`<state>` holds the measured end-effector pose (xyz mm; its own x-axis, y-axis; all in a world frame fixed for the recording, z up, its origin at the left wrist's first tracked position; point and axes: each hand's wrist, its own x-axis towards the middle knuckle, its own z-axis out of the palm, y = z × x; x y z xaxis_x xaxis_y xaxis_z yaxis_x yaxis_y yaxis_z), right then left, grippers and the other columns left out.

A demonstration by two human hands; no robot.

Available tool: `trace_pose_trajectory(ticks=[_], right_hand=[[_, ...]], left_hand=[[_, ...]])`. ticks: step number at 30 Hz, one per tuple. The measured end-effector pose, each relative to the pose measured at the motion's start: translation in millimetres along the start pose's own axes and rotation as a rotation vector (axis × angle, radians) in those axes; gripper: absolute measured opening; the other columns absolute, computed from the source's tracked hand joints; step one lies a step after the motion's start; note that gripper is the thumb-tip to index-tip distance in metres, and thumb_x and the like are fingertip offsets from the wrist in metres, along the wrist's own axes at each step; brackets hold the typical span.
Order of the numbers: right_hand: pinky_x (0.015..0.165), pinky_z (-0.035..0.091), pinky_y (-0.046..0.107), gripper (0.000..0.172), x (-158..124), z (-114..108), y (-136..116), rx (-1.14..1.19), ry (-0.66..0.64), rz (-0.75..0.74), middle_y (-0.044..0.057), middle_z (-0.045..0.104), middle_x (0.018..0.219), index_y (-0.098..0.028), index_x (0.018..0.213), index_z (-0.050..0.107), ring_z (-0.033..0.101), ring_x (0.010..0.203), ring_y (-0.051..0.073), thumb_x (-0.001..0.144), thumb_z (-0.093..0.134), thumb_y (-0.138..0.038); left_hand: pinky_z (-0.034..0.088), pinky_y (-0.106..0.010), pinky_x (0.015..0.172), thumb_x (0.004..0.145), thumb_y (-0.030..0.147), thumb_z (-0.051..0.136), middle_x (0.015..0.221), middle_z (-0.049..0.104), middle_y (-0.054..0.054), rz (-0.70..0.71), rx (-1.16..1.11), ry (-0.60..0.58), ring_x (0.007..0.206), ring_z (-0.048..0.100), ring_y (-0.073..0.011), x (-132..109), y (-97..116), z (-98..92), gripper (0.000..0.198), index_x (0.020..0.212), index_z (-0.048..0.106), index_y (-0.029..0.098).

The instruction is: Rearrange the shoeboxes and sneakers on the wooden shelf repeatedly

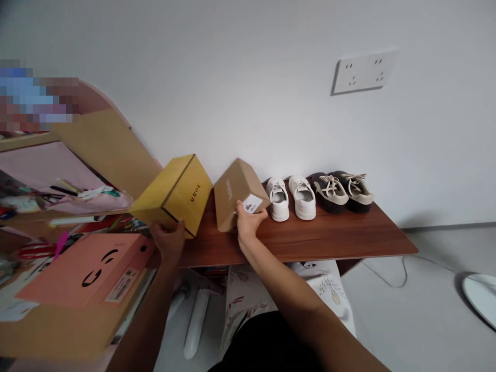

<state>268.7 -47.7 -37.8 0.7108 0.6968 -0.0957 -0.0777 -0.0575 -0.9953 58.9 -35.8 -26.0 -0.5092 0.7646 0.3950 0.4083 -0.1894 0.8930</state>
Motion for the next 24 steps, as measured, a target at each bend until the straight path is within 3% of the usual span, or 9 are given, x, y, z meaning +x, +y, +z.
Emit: trace_pose_trajectory(ticks=[2, 5, 7, 10, 14, 17, 19, 22, 24], right_hand=[[0.103, 0.047, 0.043, 0.090, -6, -5, -7, -0.187, -0.069, -0.335, 0.022, 0.049, 0.136, -0.013, 0.149, 0.018, 0.052, 0.124, 0.030, 0.083, 0.065, -0.054], [0.102, 0.040, 0.051, 0.068, -11, -9, -10, -0.540, -0.288, -0.725, 0.022, 0.053, 0.127, -0.014, 0.148, 0.033, 0.048, 0.120, 0.037, 0.090, 0.059, -0.039], [0.096, 0.040, 0.050, 0.051, -11, -10, -3, -0.762, -0.403, -0.831, 0.020, 0.056, 0.121, -0.017, 0.146, 0.040, 0.050, 0.112, 0.035, 0.097, 0.047, -0.028], [0.089, 0.040, 0.042, 0.044, -7, -11, 18, -1.002, -0.505, -0.903, 0.018, 0.058, 0.118, -0.020, 0.142, 0.049, 0.052, 0.104, 0.030, 0.100, 0.036, -0.019], [0.084, 0.040, 0.039, 0.042, 3, -13, 44, -1.067, -0.568, -1.008, 0.015, 0.061, 0.112, -0.022, 0.134, 0.056, 0.052, 0.097, 0.027, 0.100, 0.032, -0.015], [0.087, 0.041, 0.039, 0.040, 4, -17, 50, -1.027, -0.569, -1.007, 0.015, 0.061, 0.114, -0.020, 0.133, 0.057, 0.052, 0.098, 0.027, 0.101, 0.033, -0.017], [0.095, 0.040, 0.041, 0.039, 2, -26, 49, -0.942, -0.552, -1.010, 0.016, 0.059, 0.123, -0.018, 0.135, 0.056, 0.051, 0.107, 0.028, 0.099, 0.041, -0.024], [0.111, 0.031, 0.048, 0.048, 1, -58, 47, -0.790, -0.501, -1.061, 0.015, 0.051, 0.139, -0.021, 0.138, 0.053, 0.044, 0.127, 0.031, 0.093, 0.054, -0.038], [0.115, 0.026, 0.052, 0.051, 11, -89, 45, -0.758, -0.390, -1.029, 0.015, 0.046, 0.145, -0.024, 0.138, 0.052, 0.038, 0.136, 0.033, 0.091, 0.056, -0.041]], left_hand=[[0.037, -0.051, 0.107, 0.071, 0.032, 0.073, 0.112, 0.055, -0.014, 0.234, 0.287, -0.106, 0.122, 0.046, -0.0358, -3, -6, -10.9, 0.032, 0.093, 0.053, 0.020], [0.034, -0.055, 0.104, 0.082, 0.026, 0.059, 0.107, 0.055, -0.016, 0.442, 0.622, -0.288, 0.115, 0.048, -0.0372, -8, -21, -20.2, 0.012, 0.092, 0.060, 0.019], [0.036, -0.053, 0.100, 0.087, 0.023, 0.052, 0.105, 0.055, -0.016, 0.509, 0.770, -0.373, 0.109, 0.049, -0.0354, -11, -33, -21.5, 0.013, 0.093, 0.062, 0.019], [0.039, -0.046, 0.094, 0.088, 0.021, 0.049, 0.100, 0.057, -0.015, 0.582, 0.889, -0.496, 0.101, 0.051, -0.0319, -11, -47, -19.0, 0.016, 0.091, 0.065, 0.020], [0.039, -0.047, 0.094, 0.087, 0.024, 0.052, 0.096, 0.057, -0.014, 0.594, 0.908, -0.574, 0.099, 0.052, -0.0315, -7, -55, -13.3, 0.013, 0.088, 0.064, 0.021], [0.040, -0.048, 0.098, 0.085, 0.031, 0.056, 0.097, 0.058, -0.014, 0.540, 0.752, -0.563, 0.103, 0.053, -0.0329, -7, -55, -9.8, 0.015, 0.093, 0.062, 0.020], [0.041, -0.050, 0.101, 0.085, 0.034, 0.057, 0.104, 0.058, -0.016, 0.477, 0.608, -0.456, 0.109, 0.053, -0.0343, -13, -52, -6.8, 0.025, 0.104, 0.059, 0.017], [0.034, -0.056, 0.109, 0.087, 0.036, 0.056, 0.126, 0.053, -0.023, 0.459, 0.508, -0.228, 0.128, 0.047, -0.0378, -36, -38, 4.6, 0.045, 0.125, 0.051, 0.012], [0.029, -0.059, 0.114, 0.090, 0.035, 0.056, 0.139, 0.046, -0.027, 0.550, 0.484, -0.186, 0.138, 0.039, -0.0387, -65, -20, 21.3, 0.054, 0.136, 0.044, 0.011]])
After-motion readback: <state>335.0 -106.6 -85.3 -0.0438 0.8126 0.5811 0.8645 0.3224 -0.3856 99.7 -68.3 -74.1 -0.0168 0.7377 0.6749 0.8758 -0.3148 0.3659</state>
